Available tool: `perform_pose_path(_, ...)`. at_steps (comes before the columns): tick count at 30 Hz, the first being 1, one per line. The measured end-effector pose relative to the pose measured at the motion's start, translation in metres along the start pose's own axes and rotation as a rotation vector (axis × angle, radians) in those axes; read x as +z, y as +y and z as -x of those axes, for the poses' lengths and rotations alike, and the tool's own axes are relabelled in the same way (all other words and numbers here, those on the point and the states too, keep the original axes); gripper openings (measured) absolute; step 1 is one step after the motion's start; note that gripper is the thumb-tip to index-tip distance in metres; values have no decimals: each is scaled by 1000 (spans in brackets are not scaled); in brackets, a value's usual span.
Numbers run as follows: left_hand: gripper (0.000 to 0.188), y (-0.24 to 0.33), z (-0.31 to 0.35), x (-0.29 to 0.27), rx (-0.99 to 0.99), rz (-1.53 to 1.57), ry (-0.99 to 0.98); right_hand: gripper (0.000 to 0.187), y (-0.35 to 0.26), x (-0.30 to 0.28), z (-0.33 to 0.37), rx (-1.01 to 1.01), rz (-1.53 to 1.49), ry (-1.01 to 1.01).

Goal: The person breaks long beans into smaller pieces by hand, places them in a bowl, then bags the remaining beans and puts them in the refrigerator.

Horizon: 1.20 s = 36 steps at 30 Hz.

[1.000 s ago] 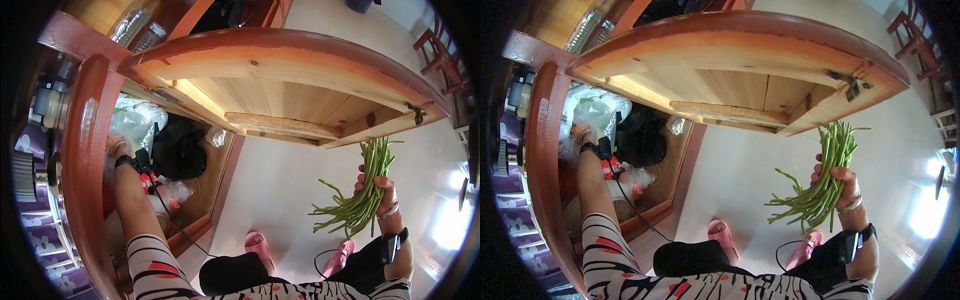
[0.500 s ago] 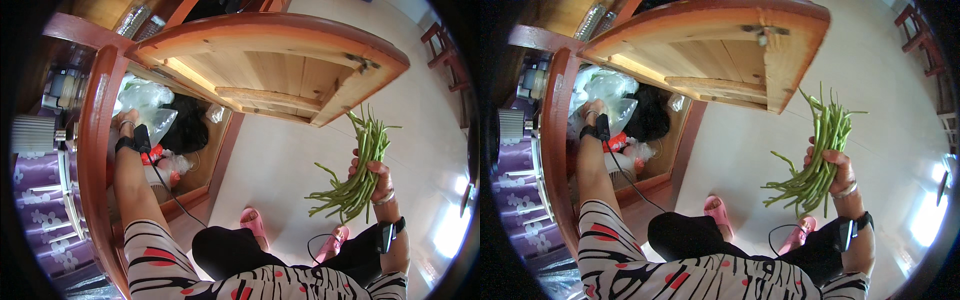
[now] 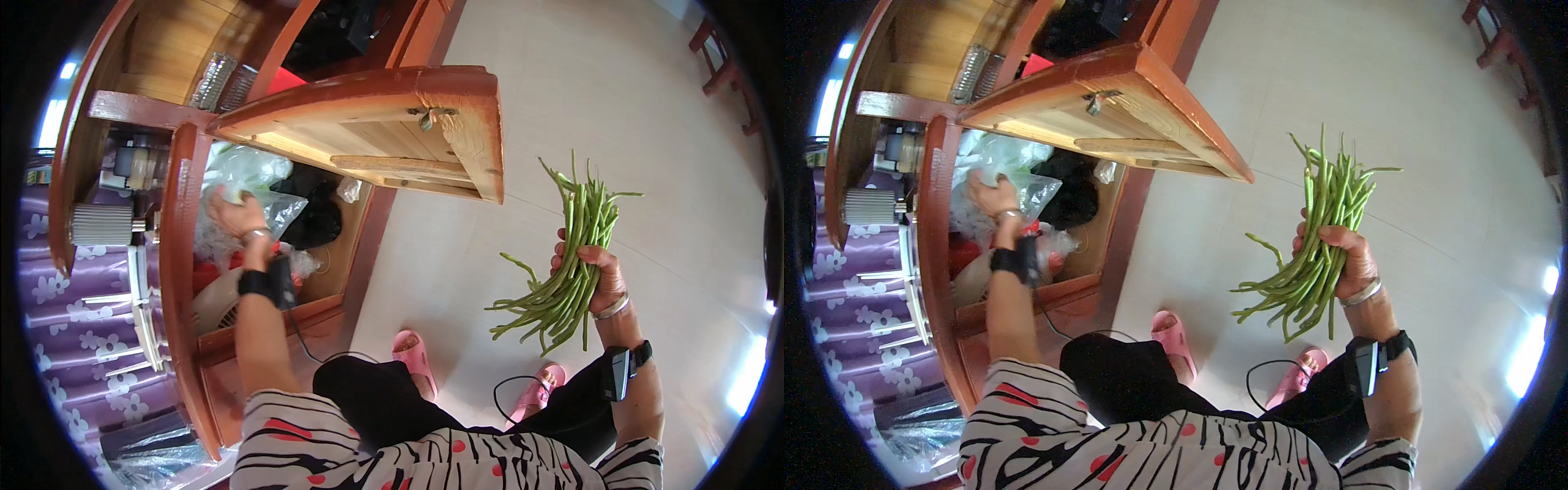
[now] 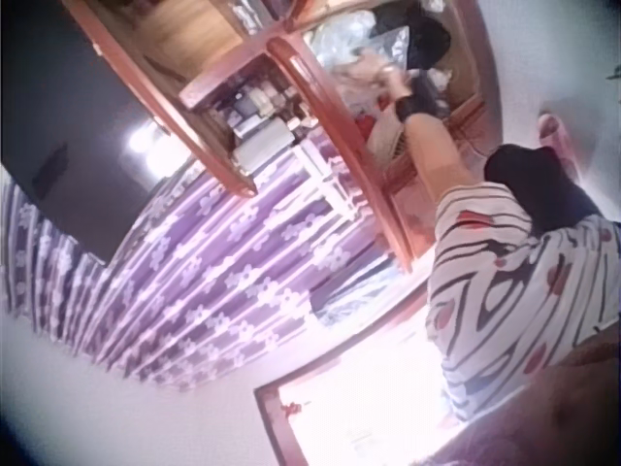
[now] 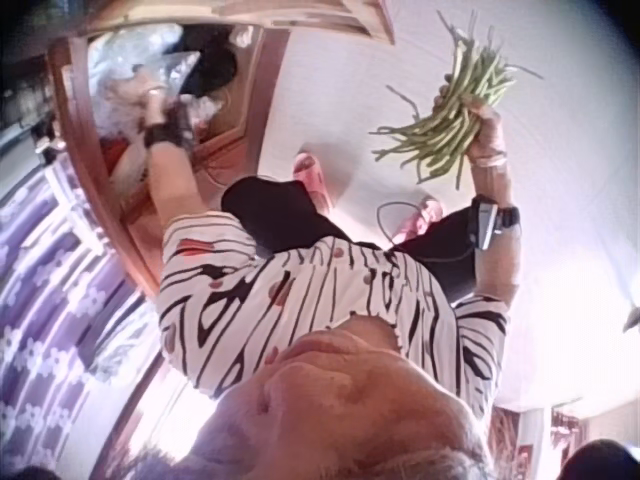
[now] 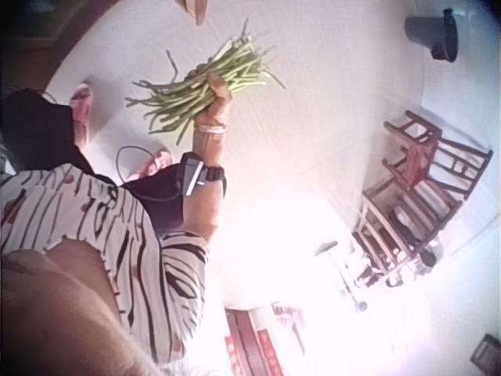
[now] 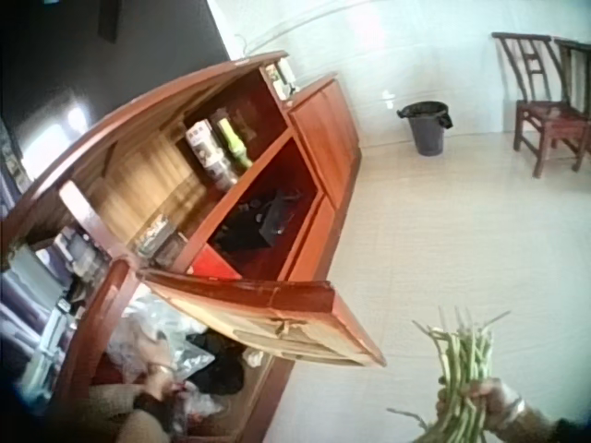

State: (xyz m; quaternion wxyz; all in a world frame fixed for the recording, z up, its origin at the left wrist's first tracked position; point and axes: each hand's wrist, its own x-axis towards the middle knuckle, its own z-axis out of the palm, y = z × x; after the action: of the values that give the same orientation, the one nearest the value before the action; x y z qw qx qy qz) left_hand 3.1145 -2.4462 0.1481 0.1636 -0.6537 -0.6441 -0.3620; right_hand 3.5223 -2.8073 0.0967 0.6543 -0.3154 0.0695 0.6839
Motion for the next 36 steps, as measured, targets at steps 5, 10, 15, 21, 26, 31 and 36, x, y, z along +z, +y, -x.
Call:
perform_pose_path(5, 12, -35, 113, 30, -280, -17, -256, 45, 1, -13, -2, -31, -71, -25)
perform_pose_path(10, 13, -109, 109, 51, -647, -184, -281, 46, 0, -7, 1, -34, -116, -63)
perform_pose_path(15, 15, -129, 92, 66, -1066, 569, -37, 46, 1, -5, -2, 2, -92, -63)
perform_pose_path(21, 23, -139, 67, 70, -1129, 1000, 32, 46, 0, -3, -1, 14, -82, -43)
perform_pose_path(26, 28, -78, 60, 54, -953, 357, 13, 47, -1, -2, 0, -1, -70, -38)
perform_pose_path(31, 30, -54, 63, 67, -806, 160, 195, 47, -2, -4, 0, -17, -60, -29)
perform_pose_path(36, 26, -132, 30, 85, -502, -15, 276, 47, 4, 3, -1, 19, -66, -49)
